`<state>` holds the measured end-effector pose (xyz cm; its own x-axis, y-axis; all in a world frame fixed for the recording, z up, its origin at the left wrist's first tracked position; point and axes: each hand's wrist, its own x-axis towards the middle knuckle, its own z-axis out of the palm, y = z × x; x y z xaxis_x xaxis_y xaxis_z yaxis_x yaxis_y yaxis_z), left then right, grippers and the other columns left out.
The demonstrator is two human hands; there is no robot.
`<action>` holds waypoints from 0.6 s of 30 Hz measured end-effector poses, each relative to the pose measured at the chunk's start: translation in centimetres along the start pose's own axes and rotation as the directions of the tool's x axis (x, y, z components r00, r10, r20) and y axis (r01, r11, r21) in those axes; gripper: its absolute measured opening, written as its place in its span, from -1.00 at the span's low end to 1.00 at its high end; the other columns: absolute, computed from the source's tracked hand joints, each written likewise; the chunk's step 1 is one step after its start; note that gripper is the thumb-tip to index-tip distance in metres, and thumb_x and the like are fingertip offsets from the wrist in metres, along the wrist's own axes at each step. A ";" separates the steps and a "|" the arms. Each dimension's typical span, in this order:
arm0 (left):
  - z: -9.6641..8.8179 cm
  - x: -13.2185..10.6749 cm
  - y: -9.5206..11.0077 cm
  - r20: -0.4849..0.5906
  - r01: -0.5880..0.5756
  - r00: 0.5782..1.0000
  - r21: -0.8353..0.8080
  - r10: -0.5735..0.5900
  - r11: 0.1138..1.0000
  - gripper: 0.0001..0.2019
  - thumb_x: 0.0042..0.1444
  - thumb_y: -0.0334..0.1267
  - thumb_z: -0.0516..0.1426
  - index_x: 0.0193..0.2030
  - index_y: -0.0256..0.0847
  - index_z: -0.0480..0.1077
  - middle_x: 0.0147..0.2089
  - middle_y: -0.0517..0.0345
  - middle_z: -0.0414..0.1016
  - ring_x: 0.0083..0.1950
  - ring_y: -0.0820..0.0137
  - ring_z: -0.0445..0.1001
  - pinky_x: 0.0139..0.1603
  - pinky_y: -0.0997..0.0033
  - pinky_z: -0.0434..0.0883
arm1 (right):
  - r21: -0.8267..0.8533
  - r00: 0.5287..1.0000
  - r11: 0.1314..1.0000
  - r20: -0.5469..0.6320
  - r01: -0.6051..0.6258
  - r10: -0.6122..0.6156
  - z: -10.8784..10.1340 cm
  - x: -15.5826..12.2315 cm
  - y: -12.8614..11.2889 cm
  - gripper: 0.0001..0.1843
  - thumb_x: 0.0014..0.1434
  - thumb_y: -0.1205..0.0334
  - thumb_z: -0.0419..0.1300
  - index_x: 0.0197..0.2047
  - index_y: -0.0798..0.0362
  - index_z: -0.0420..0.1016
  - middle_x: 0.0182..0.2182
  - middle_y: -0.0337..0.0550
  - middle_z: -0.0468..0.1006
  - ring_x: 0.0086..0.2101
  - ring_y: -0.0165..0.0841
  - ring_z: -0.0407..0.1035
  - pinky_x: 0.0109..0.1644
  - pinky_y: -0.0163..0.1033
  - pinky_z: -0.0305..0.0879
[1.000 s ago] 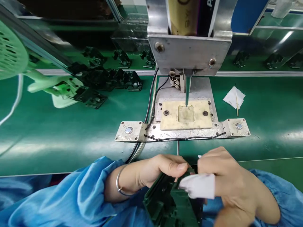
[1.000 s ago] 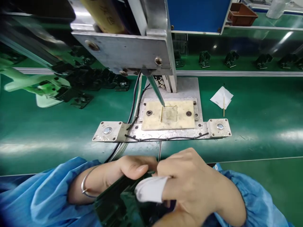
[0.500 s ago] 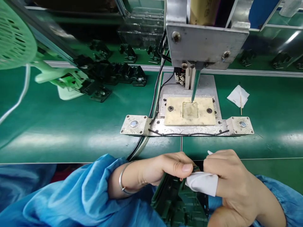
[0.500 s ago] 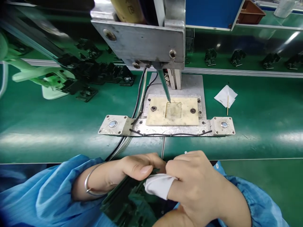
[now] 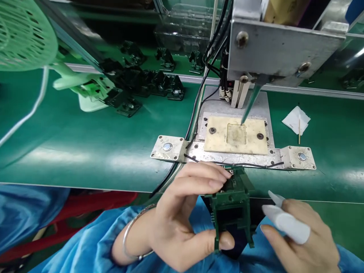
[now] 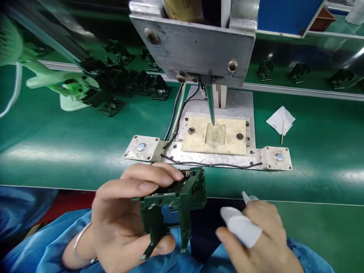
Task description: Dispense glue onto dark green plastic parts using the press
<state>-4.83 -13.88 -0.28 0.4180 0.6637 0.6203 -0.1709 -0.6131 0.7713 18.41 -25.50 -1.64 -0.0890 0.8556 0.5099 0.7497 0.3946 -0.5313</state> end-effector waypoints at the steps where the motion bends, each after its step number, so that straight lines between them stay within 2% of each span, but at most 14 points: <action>1: 0.3 -0.1 0.0 -0.003 -0.002 1.000 -0.002 0.002 1.000 -0.39 0.00 -0.26 0.39 0.20 -0.17 0.34 -0.07 -0.01 0.45 -0.04 0.20 0.49 0.05 0.15 0.55 | 0.024 0.999 0.999 0.048 0.021 -0.022 0.4 0.7 -0.8 -0.89 0.24 0.35 0.27 -0.34 0.01 0.48 -0.54 -0.28 0.39 -0.53 -0.39 0.31 -0.43 -0.24 0.27; 3: 0.9 -0.2 0.0 -0.011 0.000 1.000 -0.029 -0.001 1.000 -0.38 -0.02 -0.25 0.41 0.19 -0.18 0.34 -0.07 0.01 0.44 -0.04 0.21 0.49 0.05 0.17 0.54 | 0.070 0.995 0.997 0.092 0.028 -0.035 1.2 1.6 -2.3 -0.77 0.24 0.40 0.25 -0.45 0.02 0.38 -0.61 -0.32 0.30 -0.59 -0.44 0.21 -0.49 -0.26 0.15; 7: 1.6 -0.6 0.2 -0.054 0.040 0.998 -0.051 -0.043 0.998 -0.36 -0.05 -0.22 0.44 0.17 -0.13 0.34 -0.11 0.04 0.44 -0.07 0.21 0.49 0.03 0.13 0.54 | 0.089 0.996 0.993 -0.030 -0.075 0.078 3.1 1.5 -4.1 -0.75 0.21 0.48 0.08 -0.46 0.01 0.29 -0.62 -0.29 0.31 -0.58 -0.41 0.19 -0.46 -0.22 0.05; 10: 2.1 -1.0 0.3 -0.100 0.085 0.991 -0.058 -0.090 0.995 -0.38 -0.04 -0.18 0.44 0.16 -0.07 0.35 -0.13 0.07 0.44 -0.10 0.21 0.49 0.01 0.11 0.54 | 0.043 0.995 0.996 -0.067 -0.073 0.075 4.3 1.7 -4.4 -0.72 0.21 0.49 0.02 -0.47 -0.01 0.20 -0.63 -0.31 0.24 -0.59 -0.41 0.16 -0.48 -0.21 0.00; 12: 2.2 -1.2 0.2 -0.086 0.088 0.992 -0.056 -0.092 0.995 -0.36 -0.04 -0.21 0.44 0.18 -0.05 0.33 -0.10 0.06 0.44 -0.08 0.21 0.49 0.03 0.12 0.54 | -0.015 0.999 0.999 -0.039 0.028 -0.029 4.6 2.5 -4.0 -0.71 0.25 0.48 -0.01 -0.46 -0.01 0.21 -0.62 -0.30 0.25 -0.59 -0.39 0.16 -0.49 -0.20 -0.02; 15: 1.2 -0.9 -0.6 -0.025 0.068 0.997 -0.024 -0.069 0.997 -0.32 -0.03 -0.26 0.42 0.23 -0.07 0.30 -0.06 0.02 0.43 -0.02 0.19 0.50 0.07 0.12 0.54 | -0.144 0.979 0.970 -0.018 0.197 -0.202 4.2 3.5 -2.6 -0.79 0.32 0.45 0.04 -0.32 0.05 0.41 -0.58 -0.25 0.34 -0.57 -0.35 0.21 -0.48 -0.18 0.04; 17: -0.3 -0.3 -1.2 0.004 0.052 0.999 0.040 -0.052 0.998 -0.29 -0.05 -0.28 0.43 0.24 -0.10 0.29 -0.03 0.00 0.43 0.07 0.17 0.49 0.19 0.14 0.51 | -0.256 0.976 0.947 -0.049 0.194 -0.213 3.3 3.1 -0.9 -0.92 0.32 0.38 0.17 -0.16 0.11 0.50 -0.60 -0.28 0.33 -0.60 -0.36 0.20 -0.49 -0.18 0.08; 18: -1.3 0.0 -1.4 0.009 0.055 0.998 0.074 -0.055 0.996 -0.29 -0.06 -0.26 0.44 0.24 -0.11 0.31 0.00 -0.01 0.44 0.13 0.18 0.46 0.27 0.18 0.45 | -0.300 0.982 0.944 -0.082 0.137 -0.169 2.7 2.3 0.3 -0.87 0.29 0.34 0.25 -0.08 0.10 0.52 -0.61 -0.30 0.31 -0.62 -0.37 0.20 -0.51 -0.19 0.09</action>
<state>-5.75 -12.42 -1.17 0.4348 0.6928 0.5753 -0.0815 -0.6059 0.7913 16.63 -22.52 -2.49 -0.1603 0.7465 0.6458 0.8923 0.3893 -0.2285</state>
